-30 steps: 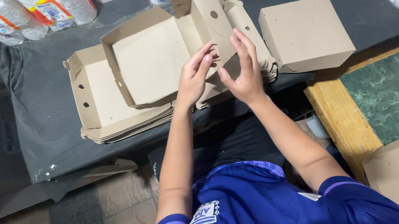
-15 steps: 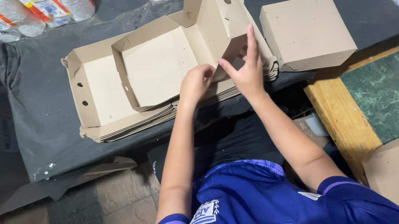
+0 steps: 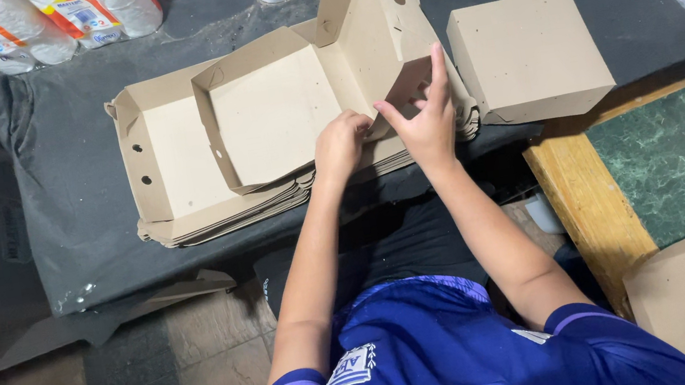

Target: The person assembles flat cardboard boxes by folding the sides and tucking the flaps into slots to form a box shape. They repeatedly pick up flat pieces, fold them into boxes, and place the finished boxes on the table. The person also stacks and aligns the flat cardboard pieces during the process.

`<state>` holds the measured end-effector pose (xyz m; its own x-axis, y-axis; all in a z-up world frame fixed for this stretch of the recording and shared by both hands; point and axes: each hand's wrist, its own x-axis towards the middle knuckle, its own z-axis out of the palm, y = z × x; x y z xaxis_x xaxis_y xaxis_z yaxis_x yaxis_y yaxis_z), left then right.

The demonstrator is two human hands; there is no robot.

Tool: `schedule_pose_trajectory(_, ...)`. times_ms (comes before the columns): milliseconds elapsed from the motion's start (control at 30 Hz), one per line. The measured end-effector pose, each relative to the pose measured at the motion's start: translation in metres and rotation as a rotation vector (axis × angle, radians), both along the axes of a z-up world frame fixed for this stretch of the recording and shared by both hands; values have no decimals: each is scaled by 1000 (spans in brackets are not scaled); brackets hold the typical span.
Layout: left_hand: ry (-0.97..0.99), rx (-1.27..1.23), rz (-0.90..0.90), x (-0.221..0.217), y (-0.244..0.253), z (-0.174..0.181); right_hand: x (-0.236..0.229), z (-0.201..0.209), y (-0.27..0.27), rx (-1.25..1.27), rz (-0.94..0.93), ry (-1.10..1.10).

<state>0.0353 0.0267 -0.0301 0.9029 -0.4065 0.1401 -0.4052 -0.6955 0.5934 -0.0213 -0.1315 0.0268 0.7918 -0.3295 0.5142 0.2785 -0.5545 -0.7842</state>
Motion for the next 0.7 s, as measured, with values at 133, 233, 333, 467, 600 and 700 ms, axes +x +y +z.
schedule_pose_trajectory(133, -89, 29, -19, 3, -6, -4, -1, 3, 3, 3, -13, 24)
schedule_pose_trajectory(233, -124, 55, -38, 10, -9, -9, -2, 2, 1, 46, 19, 21)
schedule_pose_trajectory(333, -123, 80, -57, 19, -10, -13, -2, 2, -2, 50, 28, 18)
schedule_pose_trajectory(467, 39, 63, -111, 26, 0, 10, -2, 2, -9, 78, 42, 20)
schedule_pose_trajectory(600, 105, -153, -10, 58, 6, -4, -5, 9, -16, 202, 121, 12)
schedule_pose_trajectory(700, 20, -290, 203, 84, 8, -4, -1, -6, -29, 277, 173, 10)
